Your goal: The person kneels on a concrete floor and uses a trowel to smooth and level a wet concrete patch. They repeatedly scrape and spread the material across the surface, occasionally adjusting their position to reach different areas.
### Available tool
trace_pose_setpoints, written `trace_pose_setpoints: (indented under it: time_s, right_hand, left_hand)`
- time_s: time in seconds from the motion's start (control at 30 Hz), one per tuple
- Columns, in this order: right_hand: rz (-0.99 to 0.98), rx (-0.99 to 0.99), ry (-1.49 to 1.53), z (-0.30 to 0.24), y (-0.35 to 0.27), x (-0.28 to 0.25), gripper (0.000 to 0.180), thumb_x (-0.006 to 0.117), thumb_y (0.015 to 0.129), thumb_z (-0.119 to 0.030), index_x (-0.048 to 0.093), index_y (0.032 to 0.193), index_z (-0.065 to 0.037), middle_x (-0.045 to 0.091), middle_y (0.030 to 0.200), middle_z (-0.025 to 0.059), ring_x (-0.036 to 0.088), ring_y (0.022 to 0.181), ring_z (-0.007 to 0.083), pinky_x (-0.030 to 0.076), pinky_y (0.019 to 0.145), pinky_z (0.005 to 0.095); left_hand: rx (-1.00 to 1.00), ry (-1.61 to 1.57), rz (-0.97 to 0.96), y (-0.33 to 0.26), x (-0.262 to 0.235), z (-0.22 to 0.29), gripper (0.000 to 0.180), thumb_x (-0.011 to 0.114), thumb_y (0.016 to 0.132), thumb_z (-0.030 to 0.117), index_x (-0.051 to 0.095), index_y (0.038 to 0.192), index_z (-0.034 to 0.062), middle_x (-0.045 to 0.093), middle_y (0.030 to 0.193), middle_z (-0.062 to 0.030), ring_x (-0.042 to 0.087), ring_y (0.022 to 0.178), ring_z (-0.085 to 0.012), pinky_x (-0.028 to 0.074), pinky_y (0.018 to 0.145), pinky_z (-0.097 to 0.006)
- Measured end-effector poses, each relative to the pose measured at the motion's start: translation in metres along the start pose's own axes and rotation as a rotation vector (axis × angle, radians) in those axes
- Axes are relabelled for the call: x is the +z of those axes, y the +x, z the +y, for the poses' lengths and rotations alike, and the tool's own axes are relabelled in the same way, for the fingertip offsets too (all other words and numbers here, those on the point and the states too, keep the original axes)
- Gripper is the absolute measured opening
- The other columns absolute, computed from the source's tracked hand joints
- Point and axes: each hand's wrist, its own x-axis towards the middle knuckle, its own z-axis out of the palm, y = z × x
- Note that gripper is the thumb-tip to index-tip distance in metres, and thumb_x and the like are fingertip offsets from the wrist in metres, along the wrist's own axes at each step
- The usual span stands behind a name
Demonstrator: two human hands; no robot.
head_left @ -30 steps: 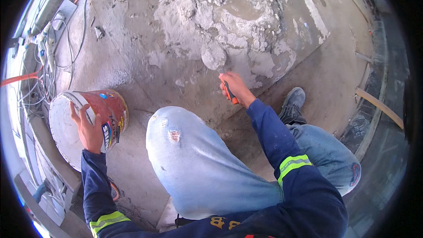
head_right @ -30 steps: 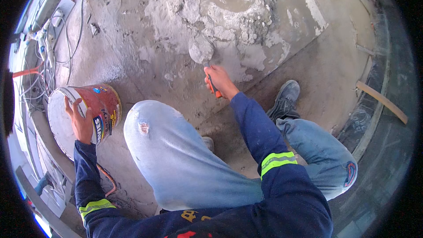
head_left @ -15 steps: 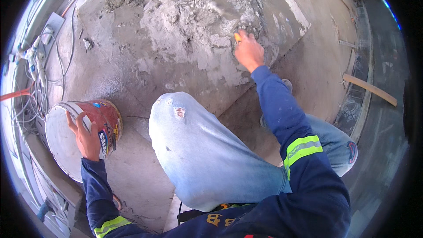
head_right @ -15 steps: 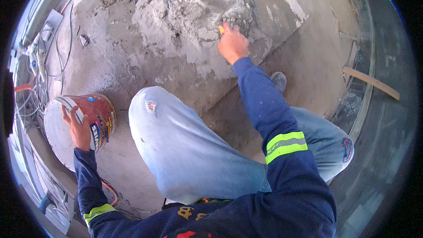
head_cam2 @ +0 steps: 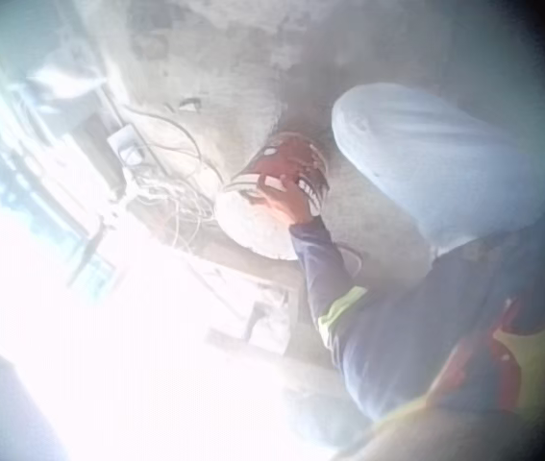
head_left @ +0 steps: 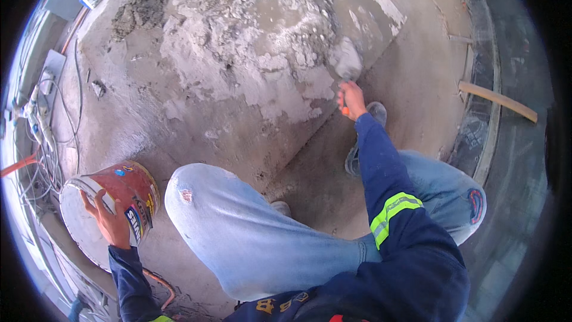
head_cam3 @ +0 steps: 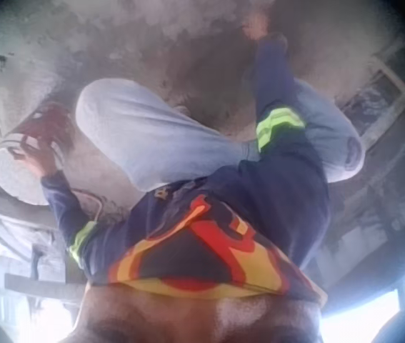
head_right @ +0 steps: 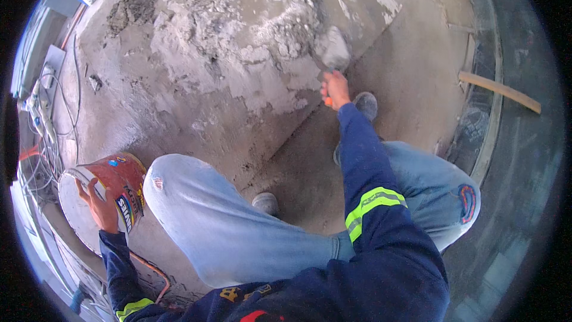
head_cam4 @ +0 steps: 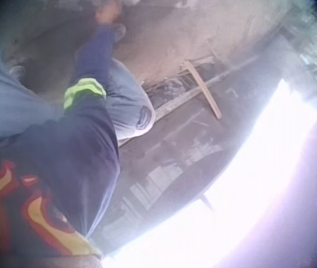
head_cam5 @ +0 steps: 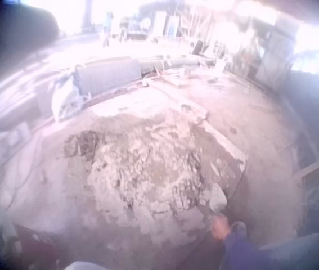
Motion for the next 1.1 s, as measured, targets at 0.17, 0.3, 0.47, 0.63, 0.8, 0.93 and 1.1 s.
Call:
trace_pose_setpoints:
  time_s: [0.17, 0.3, 0.47, 0.63, 0.8, 0.93, 1.1]
  right_hand:
    - [-0.206, 0.008, 0.086, -0.019, -0.025, 0.043, 0.017, 0.056, 0.088, -0.024, 0.048, 0.097, -0.012, 0.052, 0.072, 0.0025, 0.052, 0.054, 0.0145, 0.04, 0.041, 0.03]
    - [-0.222, -0.034, 0.073, -0.038, -0.045, 0.062, 0.016, 0.055, 0.088, -0.024, 0.048, 0.096, -0.011, 0.052, 0.072, 0.0023, 0.052, 0.054, 0.0144, 0.04, 0.041, 0.0318]
    - [-0.02, -0.305, -0.547, -0.09, -0.077, 0.101, 0.025, 0.056, 0.084, -0.019, 0.052, 0.104, -0.005, 0.061, 0.079, 0.0123, 0.065, 0.07, 0.0293, 0.051, 0.056, 0.0417]
    - [0.232, -0.762, -1.041, -0.103, -0.083, 0.129, 0.034, 0.056, 0.084, -0.017, 0.052, 0.116, -0.005, 0.065, 0.096, 0.0221, 0.064, 0.094, 0.0383, 0.05, 0.08, 0.0482]
    - [0.282, -0.875, -0.683, -0.089, -0.07, 0.105, 0.042, 0.061, 0.086, -0.023, 0.052, 0.123, -0.004, 0.064, 0.098, 0.024, 0.063, 0.1, 0.0362, 0.048, 0.085, 0.0486]
    - [0.133, -0.404, -0.203, -0.022, -0.079, 0.062, 0.024, 0.055, 0.088, -0.018, 0.05, 0.107, -0.004, 0.057, 0.075, 0.0099, 0.057, 0.052, 0.0197, 0.046, 0.049, 0.0376]
    - [0.002, -0.003, 0.166, 0.045, -0.087, 0.067, 0.014, 0.053, 0.086, -0.016, 0.045, 0.097, -0.011, 0.05, 0.071, 0.0029, 0.051, 0.052, 0.0156, 0.04, 0.041, 0.0335]
  left_hand:
    - [0.02, 0.002, 0.006, -0.001, 0.003, -0.004, 0.043, 0.064, 0.076, 0.005, 0.055, 0.118, 0.0099, 0.021, 0.153, -0.0213, 0.033, 0.136, -0.0435, 0.041, 0.102, -0.046]
    - [0.029, 0.005, 0.019, 0.0, 0.005, -0.001, 0.043, 0.065, 0.077, 0.005, 0.055, 0.118, 0.0101, 0.021, 0.153, -0.0216, 0.033, 0.136, -0.0438, 0.041, 0.103, -0.046]
    - [0.006, 0.022, 0.009, 0.0, 0.002, -0.001, 0.042, 0.064, 0.077, 0.005, 0.055, 0.118, 0.0102, 0.021, 0.153, -0.0218, 0.031, 0.137, -0.0435, 0.039, 0.105, -0.046]
    - [0.015, 0.006, 0.007, -0.001, 0.005, -0.008, 0.042, 0.064, 0.077, 0.005, 0.055, 0.117, 0.01, 0.021, 0.153, -0.0217, 0.03, 0.138, -0.0431, 0.038, 0.105, -0.046]
    - [0.023, -0.01, 0.013, -0.002, 0.003, -0.005, 0.042, 0.065, 0.076, 0.005, 0.056, 0.117, 0.0103, 0.021, 0.153, -0.0215, 0.03, 0.137, -0.0432, 0.038, 0.105, -0.046]
    - [-0.02, -0.048, 0.006, -0.002, -0.001, -0.002, 0.042, 0.065, 0.076, 0.005, 0.056, 0.117, 0.0108, 0.021, 0.153, -0.0215, 0.03, 0.137, -0.0434, 0.038, 0.105, -0.046]
    - [0.032, -0.015, 0.026, -0.002, 0.005, -0.005, 0.042, 0.064, 0.077, 0.005, 0.055, 0.117, 0.011, 0.021, 0.153, -0.0217, 0.031, 0.137, -0.0437, 0.039, 0.104, -0.046]
